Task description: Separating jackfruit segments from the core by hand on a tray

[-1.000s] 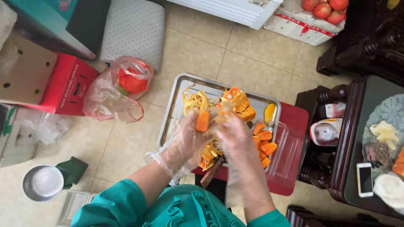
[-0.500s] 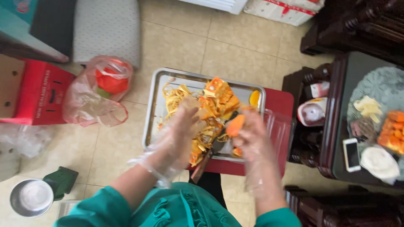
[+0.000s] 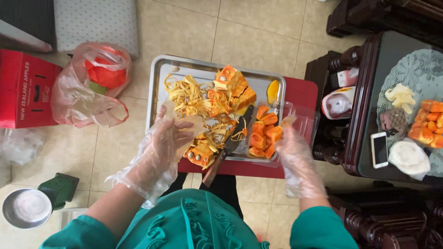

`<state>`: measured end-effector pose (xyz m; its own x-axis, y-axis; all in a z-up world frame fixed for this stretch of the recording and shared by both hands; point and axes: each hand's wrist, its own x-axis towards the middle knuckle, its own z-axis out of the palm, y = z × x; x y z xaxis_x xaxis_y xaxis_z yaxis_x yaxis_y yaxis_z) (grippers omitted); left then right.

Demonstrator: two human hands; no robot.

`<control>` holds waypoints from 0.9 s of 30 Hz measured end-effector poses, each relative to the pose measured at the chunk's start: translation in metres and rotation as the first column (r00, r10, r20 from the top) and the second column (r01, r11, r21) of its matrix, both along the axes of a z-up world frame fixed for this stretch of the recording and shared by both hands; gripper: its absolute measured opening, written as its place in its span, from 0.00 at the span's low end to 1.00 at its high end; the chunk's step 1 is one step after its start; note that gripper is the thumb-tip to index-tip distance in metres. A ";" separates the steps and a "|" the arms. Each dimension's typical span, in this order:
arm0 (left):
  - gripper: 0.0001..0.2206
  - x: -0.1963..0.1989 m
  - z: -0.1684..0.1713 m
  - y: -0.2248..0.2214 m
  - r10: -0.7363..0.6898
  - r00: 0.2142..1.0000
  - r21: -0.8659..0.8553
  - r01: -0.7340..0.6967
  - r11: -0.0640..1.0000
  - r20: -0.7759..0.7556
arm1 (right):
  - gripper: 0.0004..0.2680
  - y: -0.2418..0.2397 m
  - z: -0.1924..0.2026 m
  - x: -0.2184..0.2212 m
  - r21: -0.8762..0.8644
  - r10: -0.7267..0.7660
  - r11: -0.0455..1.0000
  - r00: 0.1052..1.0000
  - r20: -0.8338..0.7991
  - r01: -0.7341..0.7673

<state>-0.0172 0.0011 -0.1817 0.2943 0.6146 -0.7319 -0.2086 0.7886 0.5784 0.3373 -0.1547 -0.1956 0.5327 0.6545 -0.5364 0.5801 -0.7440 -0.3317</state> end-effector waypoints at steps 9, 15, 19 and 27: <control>0.32 0.004 0.016 -0.003 0.013 0.992 -0.119 -0.027 0.993 -0.122 | 0.31 0.012 0.006 -0.080 -0.044 -0.203 0.979 0.973 -0.111 0.199; 0.34 -0.003 0.030 0.000 0.083 0.993 -0.108 -0.091 0.990 -0.083 | 0.28 -0.001 0.021 -0.060 0.243 -0.373 0.872 0.898 -0.235 0.426; 0.36 -0.034 -0.022 0.000 0.237 0.971 -0.083 -0.238 0.968 -0.028 | 0.19 0.010 -0.008 -0.035 0.500 -0.063 0.859 0.991 -0.117 0.113; 0.16 -0.062 -0.007 0.002 0.391 0.920 -0.132 -0.390 0.911 -0.020 | 0.14 0.068 -0.060 -0.122 0.253 0.430 0.881 0.899 -0.082 -0.399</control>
<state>-0.0793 0.0030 -0.1890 0.0555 0.5801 -0.8126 -0.5189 0.7121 0.4729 0.2152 -0.0870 -0.2552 0.1210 0.9107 -0.3950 0.7583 -0.3416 -0.5553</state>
